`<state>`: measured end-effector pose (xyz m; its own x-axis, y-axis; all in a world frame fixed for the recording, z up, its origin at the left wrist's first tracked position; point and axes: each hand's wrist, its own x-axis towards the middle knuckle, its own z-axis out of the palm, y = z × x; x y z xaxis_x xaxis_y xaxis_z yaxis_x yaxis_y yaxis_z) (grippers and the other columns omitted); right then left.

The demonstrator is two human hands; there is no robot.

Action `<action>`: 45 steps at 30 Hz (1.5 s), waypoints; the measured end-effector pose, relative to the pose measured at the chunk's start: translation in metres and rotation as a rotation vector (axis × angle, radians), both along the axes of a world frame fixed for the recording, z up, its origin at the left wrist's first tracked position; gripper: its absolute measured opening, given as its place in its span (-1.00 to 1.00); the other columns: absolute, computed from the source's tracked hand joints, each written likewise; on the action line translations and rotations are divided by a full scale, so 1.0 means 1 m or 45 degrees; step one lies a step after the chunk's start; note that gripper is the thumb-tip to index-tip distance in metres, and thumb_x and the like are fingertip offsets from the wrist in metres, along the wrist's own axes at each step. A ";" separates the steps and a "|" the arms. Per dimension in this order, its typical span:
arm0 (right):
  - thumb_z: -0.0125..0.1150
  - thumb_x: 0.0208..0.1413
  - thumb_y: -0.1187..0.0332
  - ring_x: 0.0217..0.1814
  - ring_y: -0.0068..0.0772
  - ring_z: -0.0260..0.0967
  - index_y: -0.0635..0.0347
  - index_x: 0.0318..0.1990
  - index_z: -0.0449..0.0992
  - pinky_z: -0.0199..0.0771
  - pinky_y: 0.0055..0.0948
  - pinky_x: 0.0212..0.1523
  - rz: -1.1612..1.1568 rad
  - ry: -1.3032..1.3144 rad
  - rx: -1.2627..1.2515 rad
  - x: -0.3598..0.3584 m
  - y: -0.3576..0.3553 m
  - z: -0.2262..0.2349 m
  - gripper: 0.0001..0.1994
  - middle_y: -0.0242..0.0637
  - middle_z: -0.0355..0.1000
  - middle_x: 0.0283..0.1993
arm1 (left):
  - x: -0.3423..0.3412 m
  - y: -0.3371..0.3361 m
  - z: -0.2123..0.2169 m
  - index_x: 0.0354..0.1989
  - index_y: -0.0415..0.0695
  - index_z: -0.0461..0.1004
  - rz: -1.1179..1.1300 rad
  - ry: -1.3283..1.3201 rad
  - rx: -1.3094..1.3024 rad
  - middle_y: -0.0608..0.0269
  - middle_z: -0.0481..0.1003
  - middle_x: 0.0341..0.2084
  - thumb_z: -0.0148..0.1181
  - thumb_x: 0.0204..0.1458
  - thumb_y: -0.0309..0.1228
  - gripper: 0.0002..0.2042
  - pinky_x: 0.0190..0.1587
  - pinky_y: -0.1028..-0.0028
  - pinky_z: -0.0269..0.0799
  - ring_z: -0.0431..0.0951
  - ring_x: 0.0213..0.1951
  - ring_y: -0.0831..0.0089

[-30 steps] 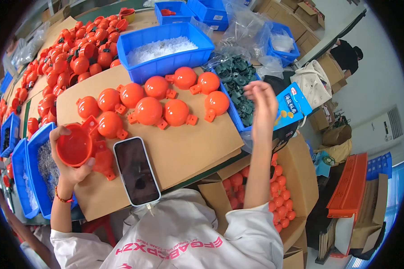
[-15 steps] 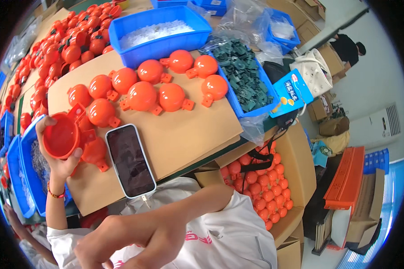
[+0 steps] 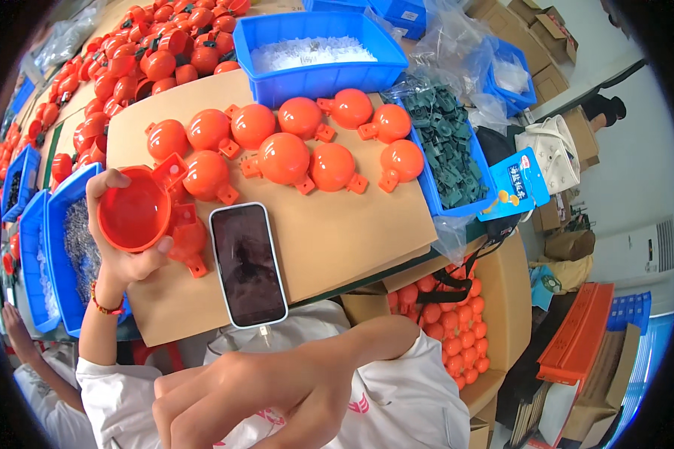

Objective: Assembling orange plastic bowls with green latch components and small metal springs.

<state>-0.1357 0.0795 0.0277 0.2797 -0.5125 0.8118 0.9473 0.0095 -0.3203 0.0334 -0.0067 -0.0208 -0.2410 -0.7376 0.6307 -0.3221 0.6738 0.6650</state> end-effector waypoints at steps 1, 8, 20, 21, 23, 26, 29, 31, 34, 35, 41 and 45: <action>0.09 0.02 0.26 -0.41 -0.39 0.29 0.38 -0.35 0.49 0.24 -0.52 -0.44 -0.071 0.026 -0.037 -0.001 -0.005 0.002 -0.72 -0.19 0.38 -0.42 | -0.001 0.000 0.000 -0.16 -0.17 0.12 -0.009 0.023 0.009 0.16 0.29 -0.28 0.42 -0.50 -0.35 -0.32 -0.18 0.46 0.33 0.39 -0.23 0.40; 0.07 -0.01 0.28 -0.43 -0.54 0.31 0.23 -0.36 0.48 0.33 -0.51 -0.39 -1.467 1.590 -0.545 -0.058 -0.199 0.045 -0.80 -0.32 0.46 -0.42 | 0.004 0.001 0.004 -0.18 -0.21 0.14 -0.023 0.074 -0.040 0.12 0.32 -0.32 0.45 -0.54 -0.36 -0.31 -0.23 0.44 0.37 0.42 -0.27 0.36; 0.20 -0.31 0.38 -0.40 -0.35 0.44 0.20 -0.31 0.50 0.48 -0.43 -0.41 -1.187 3.066 -0.443 -0.082 -0.388 -0.020 -0.72 -0.14 0.46 -0.34 | 0.005 -0.008 0.007 -0.24 -0.20 0.22 -0.002 0.072 -0.071 0.12 0.41 -0.40 0.47 -0.58 -0.31 -0.35 -0.32 0.45 0.41 0.50 -0.35 0.30; 0.21 -0.32 0.40 -0.43 -0.40 0.44 0.22 -0.36 0.51 0.49 -0.46 -0.45 -1.228 3.029 -0.396 -0.082 -0.387 -0.021 -0.75 -0.14 0.47 -0.38 | 0.005 -0.008 0.008 -0.24 -0.20 0.23 -0.001 0.060 -0.076 0.12 0.41 -0.41 0.47 -0.58 -0.31 -0.34 -0.32 0.44 0.41 0.50 -0.35 0.30; 0.21 -0.33 0.41 -0.42 -0.38 0.45 0.23 -0.40 0.52 0.48 -0.44 -0.43 -1.249 3.048 -0.466 -0.082 -0.385 -0.021 -0.77 -0.15 0.47 -0.41 | 0.004 -0.008 0.007 -0.23 -0.20 0.23 0.008 0.052 -0.079 0.14 0.41 -0.40 0.47 -0.58 -0.30 -0.34 -0.32 0.45 0.40 0.50 -0.35 0.31; 0.23 -0.36 0.43 -0.39 -0.35 0.45 0.25 -0.46 0.53 0.46 -0.43 -0.38 -1.394 2.990 -0.571 -0.084 -0.382 -0.024 -0.80 -0.15 0.48 -0.44 | 0.003 -0.008 0.005 -0.23 -0.20 0.24 0.015 0.061 -0.035 0.16 0.40 -0.40 0.47 -0.57 -0.29 -0.34 -0.32 0.46 0.40 0.49 -0.37 0.33; 0.24 -0.38 0.44 -0.35 -0.31 0.45 0.26 -0.49 0.53 0.44 -0.42 -0.31 -1.507 2.876 -0.653 -0.087 -0.378 -0.028 -0.82 -0.15 0.48 -0.43 | 0.002 -0.007 0.006 -0.22 -0.21 0.25 0.032 0.052 -0.004 0.18 0.41 -0.40 0.47 -0.57 -0.29 -0.34 -0.33 0.47 0.39 0.48 -0.39 0.36; 0.24 -0.38 0.45 -0.33 -0.30 0.45 0.26 -0.49 0.53 0.43 -0.42 -0.28 -1.499 2.832 -0.699 -0.089 -0.376 -0.028 -0.83 -0.15 0.49 -0.43 | 0.002 -0.007 0.005 -0.22 -0.21 0.25 0.039 0.049 0.001 0.18 0.41 -0.40 0.46 -0.56 -0.29 -0.35 -0.33 0.48 0.39 0.48 -0.39 0.37; 0.24 -0.37 0.46 -0.32 -0.31 0.45 0.26 -0.49 0.53 0.42 -0.42 -0.27 -1.439 2.807 -0.763 -0.092 -0.375 -0.028 -0.83 -0.14 0.48 -0.43 | 0.000 -0.008 0.005 -0.21 -0.20 0.26 0.041 0.041 0.011 0.18 0.40 -0.39 0.45 -0.55 -0.30 -0.36 -0.32 0.49 0.39 0.47 -0.37 0.38; 0.24 -0.37 0.46 -0.33 -0.31 0.45 0.26 -0.49 0.54 0.42 -0.42 -0.27 -1.441 2.799 -0.786 -0.093 -0.376 -0.029 -0.83 -0.14 0.48 -0.43 | 0.000 -0.009 0.005 -0.21 -0.20 0.26 0.044 0.033 0.017 0.18 0.40 -0.39 0.45 -0.54 -0.31 -0.36 -0.31 0.49 0.39 0.47 -0.36 0.38; 0.15 -0.36 0.48 -0.27 -0.19 0.44 0.24 -0.48 0.53 0.41 -0.36 -0.21 -1.479 2.684 -0.845 -0.098 -0.377 -0.032 -0.82 -0.07 0.47 -0.39 | 0.000 -0.011 0.008 -0.18 -0.20 0.26 0.058 -0.017 -0.046 0.16 0.41 -0.35 0.43 -0.50 -0.35 -0.38 -0.25 0.49 0.38 0.47 -0.32 0.40; 0.12 -0.24 0.46 -0.27 -0.24 0.44 0.24 -0.34 0.49 0.39 -0.42 -0.16 -1.714 2.632 -0.799 -0.100 -0.368 -0.032 -0.79 -0.07 0.46 -0.38 | 0.000 -0.013 0.006 -0.18 -0.21 0.25 0.041 0.004 -0.099 0.15 0.40 -0.31 0.41 -0.49 -0.37 -0.39 -0.22 0.48 0.39 0.48 -0.29 0.39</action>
<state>-0.2357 -0.2887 -0.0045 0.3988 -0.9038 0.1553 -0.9016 -0.4174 -0.1137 0.0329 -0.0195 -0.0143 -0.2162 -0.6935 0.6873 -0.3423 0.7131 0.6118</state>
